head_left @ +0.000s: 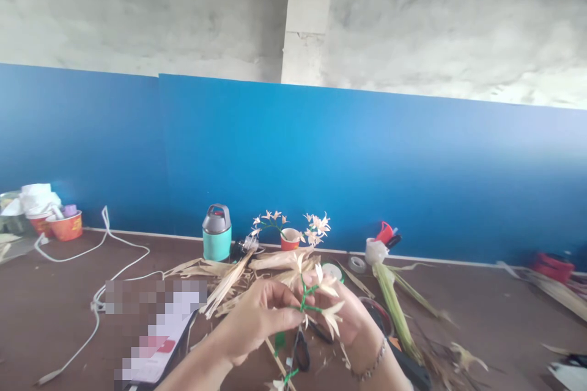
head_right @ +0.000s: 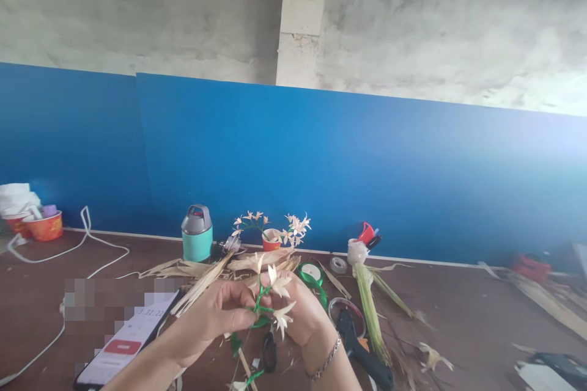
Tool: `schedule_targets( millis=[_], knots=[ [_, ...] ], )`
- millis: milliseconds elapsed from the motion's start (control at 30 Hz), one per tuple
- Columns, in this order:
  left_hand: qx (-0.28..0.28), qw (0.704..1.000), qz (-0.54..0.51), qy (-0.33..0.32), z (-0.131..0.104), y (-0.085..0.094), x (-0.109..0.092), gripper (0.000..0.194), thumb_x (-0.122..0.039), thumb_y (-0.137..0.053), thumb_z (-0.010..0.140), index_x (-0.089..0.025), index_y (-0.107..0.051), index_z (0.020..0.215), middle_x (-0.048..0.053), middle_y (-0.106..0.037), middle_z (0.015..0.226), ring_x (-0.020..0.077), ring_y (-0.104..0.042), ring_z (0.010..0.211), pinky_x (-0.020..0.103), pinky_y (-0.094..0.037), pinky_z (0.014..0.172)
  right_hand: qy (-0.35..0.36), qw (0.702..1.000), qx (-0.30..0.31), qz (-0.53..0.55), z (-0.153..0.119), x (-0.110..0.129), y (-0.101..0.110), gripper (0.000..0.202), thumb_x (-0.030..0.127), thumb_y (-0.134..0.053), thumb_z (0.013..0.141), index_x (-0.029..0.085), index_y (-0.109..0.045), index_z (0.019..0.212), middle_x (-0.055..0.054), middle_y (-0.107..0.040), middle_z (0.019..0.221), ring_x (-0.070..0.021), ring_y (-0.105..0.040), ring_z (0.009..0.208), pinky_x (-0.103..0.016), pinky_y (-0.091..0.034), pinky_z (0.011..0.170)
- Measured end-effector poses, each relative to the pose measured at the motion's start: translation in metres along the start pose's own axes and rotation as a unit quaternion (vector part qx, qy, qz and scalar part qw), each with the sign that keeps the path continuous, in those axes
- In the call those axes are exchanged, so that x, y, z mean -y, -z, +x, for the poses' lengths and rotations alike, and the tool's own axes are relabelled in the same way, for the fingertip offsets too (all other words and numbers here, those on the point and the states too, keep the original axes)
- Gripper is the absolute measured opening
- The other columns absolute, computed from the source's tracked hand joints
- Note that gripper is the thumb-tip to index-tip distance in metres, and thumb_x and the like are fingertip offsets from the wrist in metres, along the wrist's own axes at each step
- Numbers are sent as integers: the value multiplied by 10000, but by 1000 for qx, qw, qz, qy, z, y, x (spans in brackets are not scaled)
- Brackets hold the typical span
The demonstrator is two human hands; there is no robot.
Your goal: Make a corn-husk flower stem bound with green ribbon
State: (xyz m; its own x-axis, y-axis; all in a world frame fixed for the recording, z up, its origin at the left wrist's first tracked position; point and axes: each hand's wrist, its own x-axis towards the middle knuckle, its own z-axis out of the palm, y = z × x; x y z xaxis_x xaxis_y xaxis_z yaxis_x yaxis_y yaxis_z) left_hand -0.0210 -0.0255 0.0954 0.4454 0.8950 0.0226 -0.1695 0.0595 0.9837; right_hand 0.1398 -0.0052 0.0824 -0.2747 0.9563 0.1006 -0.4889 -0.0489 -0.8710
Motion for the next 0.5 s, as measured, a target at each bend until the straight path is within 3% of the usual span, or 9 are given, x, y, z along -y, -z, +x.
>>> schedule_targets(
  millis=[67,133,367,500],
  knots=[
    [-20,1000,-21,1,2,2,1,133,-232,-727,624,-182,-625,555,1,-583,593,134,-474,595,264,-331,618,-31,999,5,19,2,1,3,149,241,-748,631,131,-648,620,0,-605,549,-106,-526,498,-206,-390,476],
    [-38,999,-34,-2,4,2,1,156,-237,-719,636,-186,-612,535,-11,-548,553,127,-440,568,261,-317,608,-8,1000,2,18,3,5,5,142,249,-738,662,138,-648,657,5,-613,587,-102,-527,530,-210,-400,521],
    [-42,999,-18,-8,5,0,0,152,-218,-694,674,-198,-638,534,-8,-581,545,132,-466,562,275,-326,628,46,995,51,-66,-7,24,-4,111,245,-737,675,162,-702,742,-33,-683,748,-163,-595,691,-290,-445,712],
    [-39,999,8,-13,4,0,-1,131,-222,-693,681,-191,-659,558,13,-619,566,143,-495,569,283,-336,619,57,991,49,-107,-7,23,-6,141,289,-734,693,163,-735,756,-34,-690,703,-171,-604,688,-291,-448,717]
  ],
)
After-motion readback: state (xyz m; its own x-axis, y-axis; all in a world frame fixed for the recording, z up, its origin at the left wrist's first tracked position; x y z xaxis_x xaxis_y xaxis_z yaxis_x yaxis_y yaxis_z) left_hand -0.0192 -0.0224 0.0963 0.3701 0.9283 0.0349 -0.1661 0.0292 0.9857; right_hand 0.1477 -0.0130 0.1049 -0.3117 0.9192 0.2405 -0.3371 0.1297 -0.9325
